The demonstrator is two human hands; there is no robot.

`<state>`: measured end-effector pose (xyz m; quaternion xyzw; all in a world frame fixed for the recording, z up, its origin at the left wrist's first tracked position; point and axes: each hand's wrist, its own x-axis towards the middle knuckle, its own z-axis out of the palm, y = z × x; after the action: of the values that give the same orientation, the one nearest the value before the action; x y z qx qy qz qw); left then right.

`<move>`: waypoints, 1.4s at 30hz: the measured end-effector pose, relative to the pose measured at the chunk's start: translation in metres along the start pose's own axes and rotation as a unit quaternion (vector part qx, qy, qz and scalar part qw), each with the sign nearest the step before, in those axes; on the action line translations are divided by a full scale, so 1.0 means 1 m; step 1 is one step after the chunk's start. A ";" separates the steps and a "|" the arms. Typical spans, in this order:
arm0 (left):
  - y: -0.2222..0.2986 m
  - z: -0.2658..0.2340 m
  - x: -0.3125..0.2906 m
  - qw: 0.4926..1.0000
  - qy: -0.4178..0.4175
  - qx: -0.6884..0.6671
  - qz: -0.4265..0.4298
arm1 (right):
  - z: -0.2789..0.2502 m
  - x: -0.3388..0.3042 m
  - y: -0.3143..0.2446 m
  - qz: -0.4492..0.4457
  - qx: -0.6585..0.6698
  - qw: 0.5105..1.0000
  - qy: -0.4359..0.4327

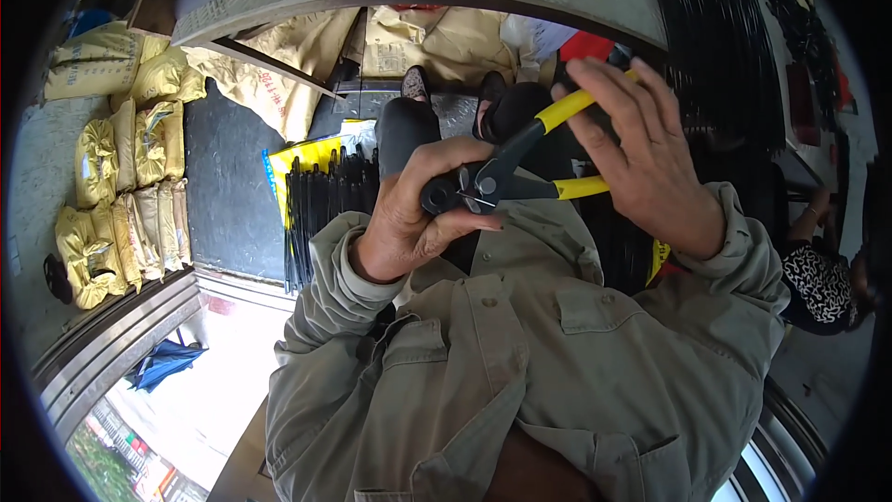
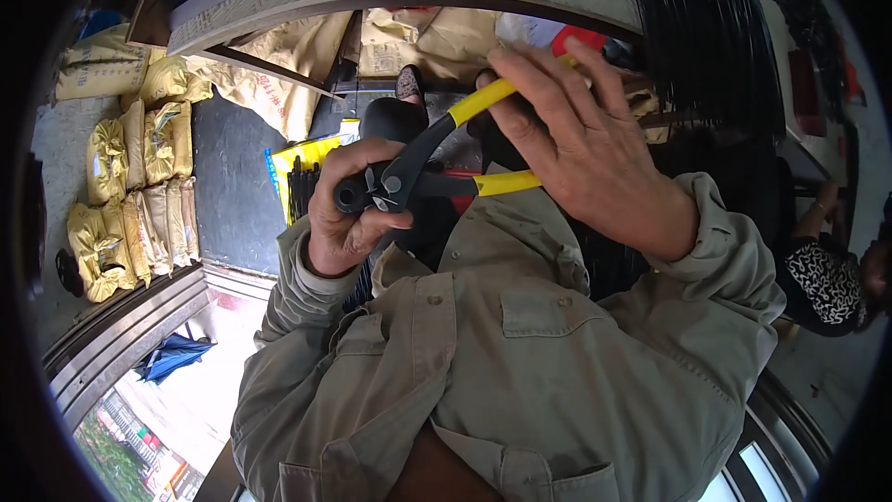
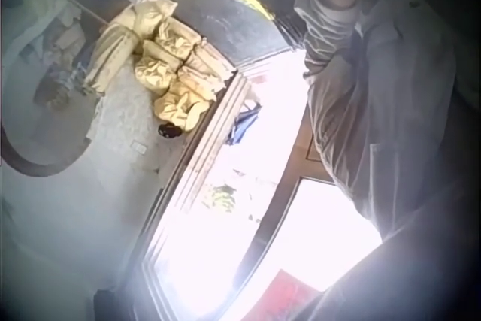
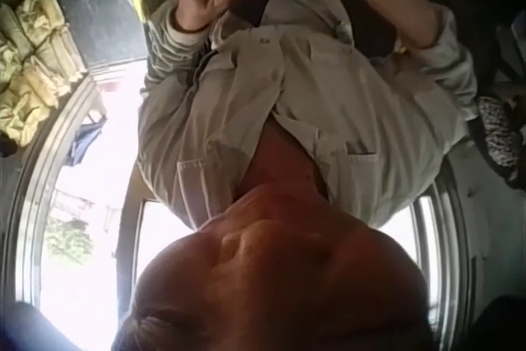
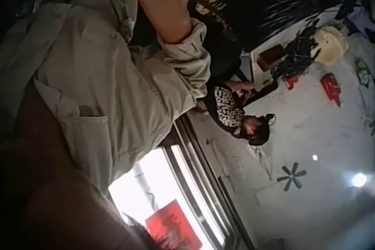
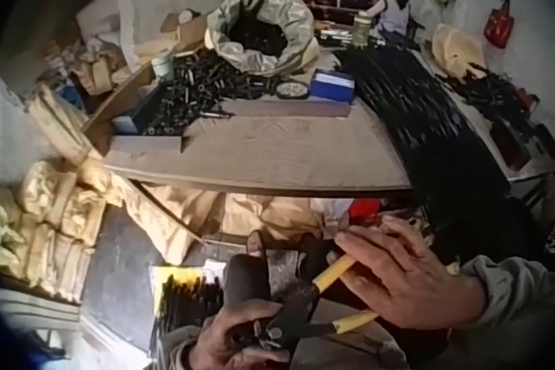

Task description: Assembling and trimming plastic connectors onto bundles of wires to create wiring harnesses.

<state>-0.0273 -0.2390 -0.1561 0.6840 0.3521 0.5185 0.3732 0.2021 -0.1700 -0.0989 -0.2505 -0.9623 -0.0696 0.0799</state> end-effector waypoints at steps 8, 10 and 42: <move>0.002 -0.004 0.011 0.999 -0.028 -0.015 -0.017 | 0.009 -0.004 -0.004 0.022 0.011 0.996 0.092; 0.000 -0.005 0.010 0.999 -0.024 -0.012 -0.022 | 0.008 -0.003 -0.007 0.036 -0.008 0.995 0.093; -0.008 -0.010 0.013 0.980 -0.172 -0.100 0.031 | -0.010 -0.009 0.029 0.114 0.712 0.594 -0.357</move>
<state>-0.0351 -0.2223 -0.1556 0.7326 0.2079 0.4369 0.4788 0.2251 -0.1510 -0.0876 -0.2266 -0.6210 0.7423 -0.1101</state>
